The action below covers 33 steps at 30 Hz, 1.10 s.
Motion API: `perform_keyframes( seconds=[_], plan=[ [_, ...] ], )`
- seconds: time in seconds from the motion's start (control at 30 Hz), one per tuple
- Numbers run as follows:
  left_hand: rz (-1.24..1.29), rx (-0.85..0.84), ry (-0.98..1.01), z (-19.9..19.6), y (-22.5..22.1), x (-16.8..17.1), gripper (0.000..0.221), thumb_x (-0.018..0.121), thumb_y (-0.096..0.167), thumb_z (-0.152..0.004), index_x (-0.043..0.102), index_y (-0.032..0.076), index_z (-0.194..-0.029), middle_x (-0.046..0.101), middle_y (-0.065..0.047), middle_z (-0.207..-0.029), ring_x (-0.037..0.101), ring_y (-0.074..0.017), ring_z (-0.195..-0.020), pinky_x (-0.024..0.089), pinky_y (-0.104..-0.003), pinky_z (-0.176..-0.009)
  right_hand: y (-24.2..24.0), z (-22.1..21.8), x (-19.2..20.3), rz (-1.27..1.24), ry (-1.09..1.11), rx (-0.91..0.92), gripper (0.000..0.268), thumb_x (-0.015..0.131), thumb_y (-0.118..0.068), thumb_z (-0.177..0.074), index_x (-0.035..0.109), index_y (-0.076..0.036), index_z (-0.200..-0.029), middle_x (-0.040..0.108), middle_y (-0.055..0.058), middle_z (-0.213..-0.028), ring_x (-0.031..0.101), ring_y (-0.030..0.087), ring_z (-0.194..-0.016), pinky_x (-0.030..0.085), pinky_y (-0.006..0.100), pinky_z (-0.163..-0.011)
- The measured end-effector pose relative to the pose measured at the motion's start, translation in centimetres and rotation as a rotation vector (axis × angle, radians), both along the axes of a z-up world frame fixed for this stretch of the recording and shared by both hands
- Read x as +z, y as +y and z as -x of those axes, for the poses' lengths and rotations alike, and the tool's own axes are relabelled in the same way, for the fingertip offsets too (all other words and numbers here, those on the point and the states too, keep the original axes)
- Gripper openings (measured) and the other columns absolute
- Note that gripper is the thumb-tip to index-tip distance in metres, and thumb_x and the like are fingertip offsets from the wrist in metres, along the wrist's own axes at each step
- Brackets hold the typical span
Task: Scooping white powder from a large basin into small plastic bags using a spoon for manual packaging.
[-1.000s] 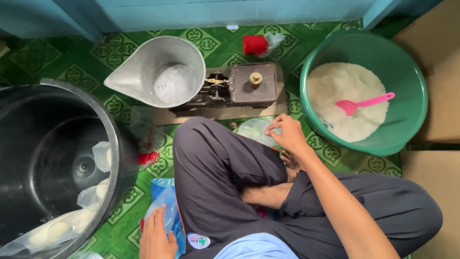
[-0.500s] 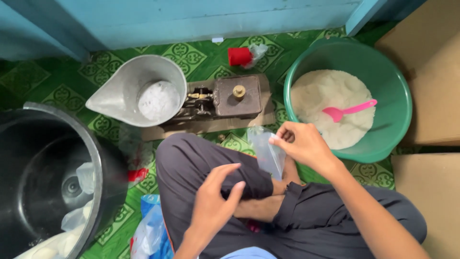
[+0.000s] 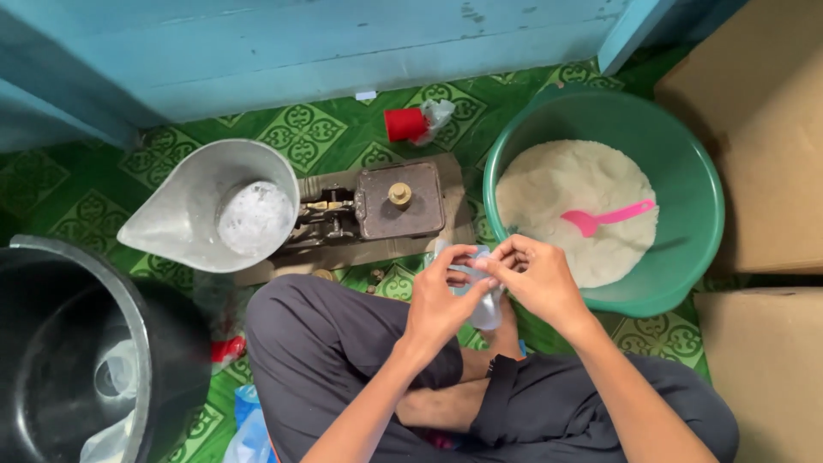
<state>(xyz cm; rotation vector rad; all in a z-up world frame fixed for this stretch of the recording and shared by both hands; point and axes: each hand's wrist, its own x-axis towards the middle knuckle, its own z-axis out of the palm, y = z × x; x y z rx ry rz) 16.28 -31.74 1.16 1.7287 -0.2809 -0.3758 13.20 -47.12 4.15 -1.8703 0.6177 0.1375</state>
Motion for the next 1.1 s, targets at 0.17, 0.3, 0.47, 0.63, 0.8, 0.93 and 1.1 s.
perform_keyframes(
  seconds=[0.17, 0.3, 0.47, 0.63, 0.8, 0.93, 1.1],
  plan=[
    [0.016, -0.01, 0.064, -0.3, -0.5, 0.0, 0.037, 0.072, 0.007, -0.077, 0.065, 0.007, -0.113, 0.074, -0.019, -0.097, 0.075, -0.0299, -0.08, 0.06, -0.032, -0.073, -0.9, 0.3, -0.9, 0.09, 0.005, 0.017, 0.018, 0.08, -0.019, -0.077, 0.072, -0.007, -0.087, 0.074, 0.007, -0.066, 0.067, 0.012, -0.056, 0.056, 0.026, -0.055],
    [0.028, -0.016, 0.092, -0.6, -0.5, -0.4, 0.032, 0.063, 0.001, -0.083, 0.064, 0.005, -0.115, 0.074, -0.02, -0.1, 0.076, -0.0269, -0.082, 0.06, -0.032, -0.074, -1.2, 0.4, -1.4, 0.255, 0.012, 0.073, 0.02, 0.081, -0.025, -0.077, 0.073, -0.013, -0.091, 0.072, 0.0, -0.066, 0.069, 0.01, -0.063, 0.056, 0.026, -0.064],
    [-0.068, -0.017, -0.027, -1.2, 0.0, 0.3, 0.023, 0.066, 0.006, -0.083, 0.063, 0.008, -0.106, 0.075, -0.013, -0.098, 0.075, -0.0247, -0.086, 0.059, -0.03, -0.075, -1.9, 0.6, -1.5, 0.313, -0.038, 0.093, 0.016, 0.077, -0.021, -0.08, 0.074, -0.012, -0.093, 0.07, 0.003, -0.07, 0.069, 0.013, -0.064, 0.058, 0.03, -0.064],
    [-0.155, 0.014, -0.135, -1.0, 0.2, -0.3, 0.009, 0.064, 0.009, -0.086, 0.064, 0.011, -0.095, 0.076, -0.008, -0.09, 0.074, -0.0229, -0.084, 0.058, -0.029, -0.069, -1.4, 0.7, -1.4, 0.317, -0.12, 0.124, 0.012, 0.075, -0.018, -0.083, 0.075, -0.011, -0.093, 0.069, 0.006, -0.072, 0.071, 0.017, -0.066, 0.058, 0.03, -0.067],
    [-0.089, 0.017, -0.192, -0.3, -0.2, -0.1, 0.013, 0.05, 0.002, -0.093, 0.061, 0.007, -0.1, 0.074, -0.012, -0.087, 0.071, -0.0246, -0.071, 0.058, -0.031, -0.059, -1.0, 0.6, -2.3, 0.214, -0.3, 0.066, 0.014, 0.066, -0.008, -0.09, 0.073, -0.004, -0.101, 0.065, 0.012, -0.08, 0.073, 0.023, -0.067, 0.06, 0.029, -0.06],
    [0.0, 0.062, -0.285, 0.7, -0.7, -0.5, 0.017, 0.047, -0.001, -0.095, 0.061, 0.008, -0.096, 0.069, -0.012, -0.089, 0.071, -0.0251, -0.07, 0.058, -0.029, -0.056, 0.0, 0.6, -2.7, 0.205, -0.387, 0.069, 0.015, 0.062, -0.006, -0.092, 0.073, -0.005, -0.103, 0.064, 0.011, -0.08, 0.072, 0.022, -0.061, 0.06, 0.029, -0.052],
    [0.05, 0.055, -0.272, 1.5, -1.2, 0.1, 0.01, 0.055, 0.013, -0.095, 0.063, 0.008, -0.099, 0.06, -0.009, -0.102, 0.068, -0.0249, -0.069, 0.059, -0.032, -0.056, 0.4, 0.5, -3.4, 0.346, -0.493, 0.086, 0.014, 0.067, -0.006, -0.09, 0.074, -0.008, -0.101, 0.065, 0.004, -0.076, 0.069, 0.016, -0.056, 0.055, 0.022, -0.044]
  ],
)
